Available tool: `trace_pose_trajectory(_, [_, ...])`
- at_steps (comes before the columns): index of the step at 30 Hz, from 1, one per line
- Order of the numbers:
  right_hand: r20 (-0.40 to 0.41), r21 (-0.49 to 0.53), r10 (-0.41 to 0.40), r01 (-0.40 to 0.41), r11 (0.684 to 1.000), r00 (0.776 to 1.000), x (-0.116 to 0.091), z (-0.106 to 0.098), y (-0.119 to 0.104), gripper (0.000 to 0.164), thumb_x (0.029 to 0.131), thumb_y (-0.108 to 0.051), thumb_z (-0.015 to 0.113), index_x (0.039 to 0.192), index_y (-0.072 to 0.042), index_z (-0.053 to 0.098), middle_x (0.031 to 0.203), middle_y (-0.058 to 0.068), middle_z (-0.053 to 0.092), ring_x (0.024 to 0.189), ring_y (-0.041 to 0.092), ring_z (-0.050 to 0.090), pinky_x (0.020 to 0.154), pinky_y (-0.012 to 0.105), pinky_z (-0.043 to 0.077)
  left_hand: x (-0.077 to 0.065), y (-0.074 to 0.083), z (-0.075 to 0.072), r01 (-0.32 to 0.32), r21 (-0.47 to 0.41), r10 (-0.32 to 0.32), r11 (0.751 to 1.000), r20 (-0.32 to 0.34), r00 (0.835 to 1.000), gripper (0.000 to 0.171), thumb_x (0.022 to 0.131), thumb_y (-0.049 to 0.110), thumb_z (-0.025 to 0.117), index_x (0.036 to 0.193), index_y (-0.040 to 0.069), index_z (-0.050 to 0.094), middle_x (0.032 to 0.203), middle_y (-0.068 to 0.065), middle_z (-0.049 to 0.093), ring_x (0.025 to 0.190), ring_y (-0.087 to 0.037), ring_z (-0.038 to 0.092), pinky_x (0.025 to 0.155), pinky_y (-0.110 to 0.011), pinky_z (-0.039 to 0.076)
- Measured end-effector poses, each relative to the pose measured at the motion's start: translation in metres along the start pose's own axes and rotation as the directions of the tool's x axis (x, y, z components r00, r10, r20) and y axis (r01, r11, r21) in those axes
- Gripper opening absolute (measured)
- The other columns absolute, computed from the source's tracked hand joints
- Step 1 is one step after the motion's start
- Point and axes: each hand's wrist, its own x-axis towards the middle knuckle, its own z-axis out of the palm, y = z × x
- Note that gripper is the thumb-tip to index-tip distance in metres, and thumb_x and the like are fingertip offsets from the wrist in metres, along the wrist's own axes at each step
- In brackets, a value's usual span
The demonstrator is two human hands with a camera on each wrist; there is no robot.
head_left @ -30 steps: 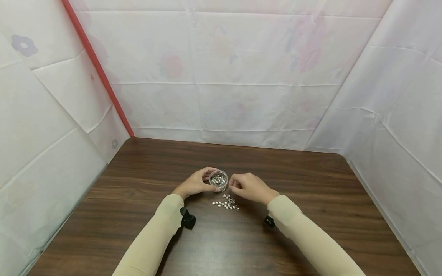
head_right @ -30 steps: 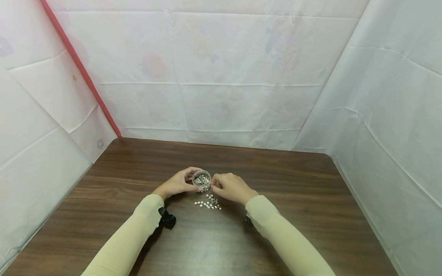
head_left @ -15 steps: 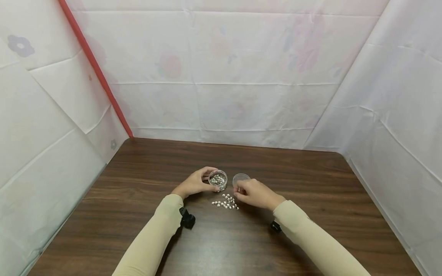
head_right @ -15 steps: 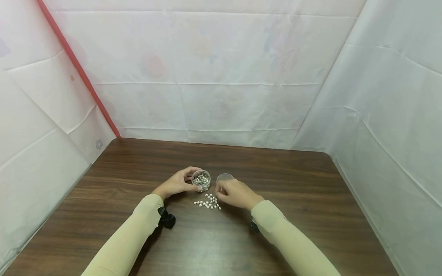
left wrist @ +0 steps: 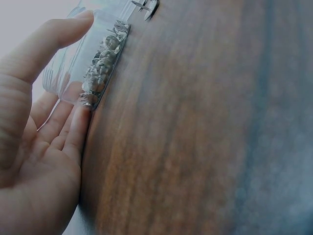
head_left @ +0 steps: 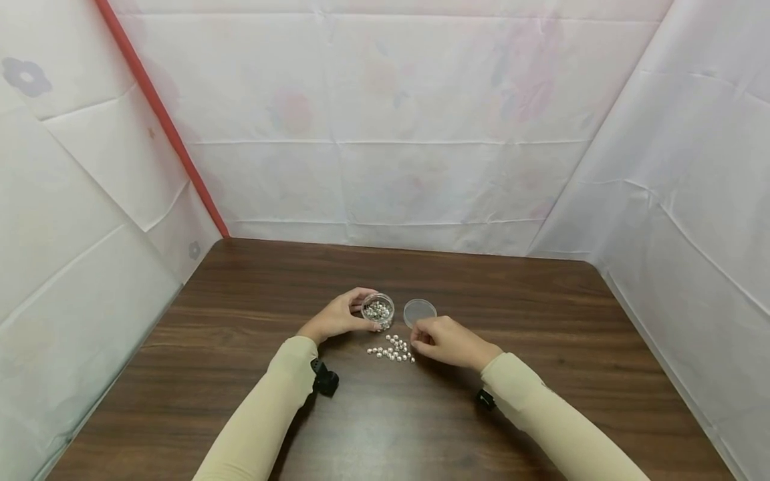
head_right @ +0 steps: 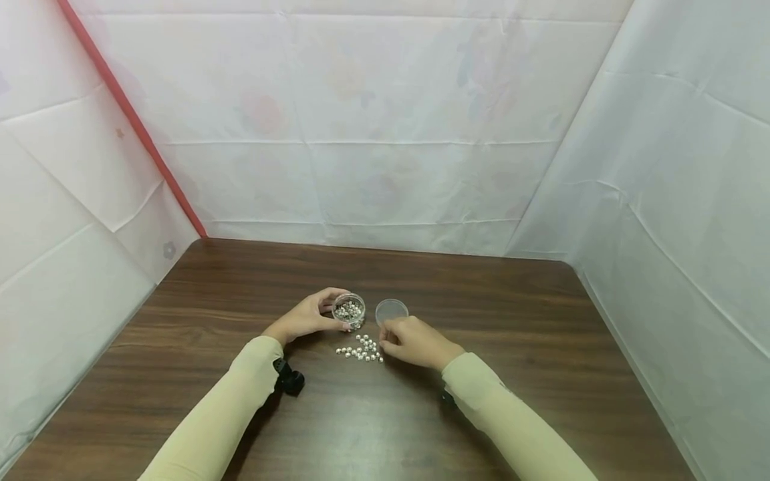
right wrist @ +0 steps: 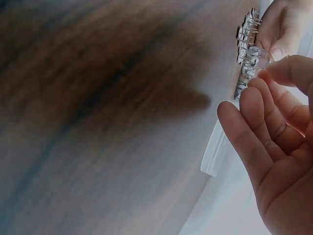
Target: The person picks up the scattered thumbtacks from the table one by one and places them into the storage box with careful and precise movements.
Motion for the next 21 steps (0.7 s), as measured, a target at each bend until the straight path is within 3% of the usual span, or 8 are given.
trace_pose_trajectory(5, [0.011,0.015,0.008,-0.008,1.0,1.0,-0.002,0.0,0.001,0.005,0.091,-0.019,0.059,0.087,-0.021,0.062,0.071,-0.014,0.055,0.059,0.0,0.049,0.053,0.019,0.047,-0.007,0.018,-0.002,-0.007,0.019,0.007,1.0,0.024,1.0,0.07,0.074,0.018,0.079,0.135,0.008,0.046,0.131,-0.018,0.05,0.12,-0.029,0.045,0.101,-0.051,0.039])
trace_pose_trajectory(14, [0.036,0.013,0.009,-0.009,1.0,0.999,-0.004,0.001,-0.003,0.006,0.088,-0.015,0.062,0.085,-0.021,0.062,0.074,-0.013,0.055,0.065,0.0,0.05,0.057,0.019,0.049,-0.008,0.021,-0.002,-0.007,0.02,0.007,1.0,0.019,1.0,0.069,0.074,0.018,0.079,0.134,0.01,0.046,0.131,-0.017,0.05,0.121,-0.029,0.044,0.102,-0.051,0.038])
trace_pose_trajectory(16, [0.052,0.02,0.009,-0.011,1.0,0.999,-0.005,0.001,-0.005,0.005,0.087,-0.015,0.063,0.085,-0.02,0.062,0.076,-0.012,0.055,0.066,0.0,0.051,0.057,0.019,0.049,-0.007,0.02,-0.002,-0.001,0.019,0.001,1.0,0.019,1.0,0.069,0.074,0.018,0.079,0.134,0.009,0.046,0.131,-0.017,0.05,0.121,-0.029,0.044,0.102,-0.051,0.038])
trace_pose_trajectory(21, [0.072,0.008,0.01,-0.01,1.0,0.997,-0.008,0.002,-0.008,0.004,0.086,-0.018,0.065,0.085,-0.018,0.061,0.076,-0.011,0.055,0.066,0.0,0.051,0.058,0.019,0.049,0.002,-0.004,0.001,0.007,0.021,-0.007,1.0,-0.016,1.0,0.071,0.07,0.026,0.082,0.132,0.019,0.048,0.128,-0.009,0.053,0.118,-0.023,0.046,0.101,-0.05,0.039])
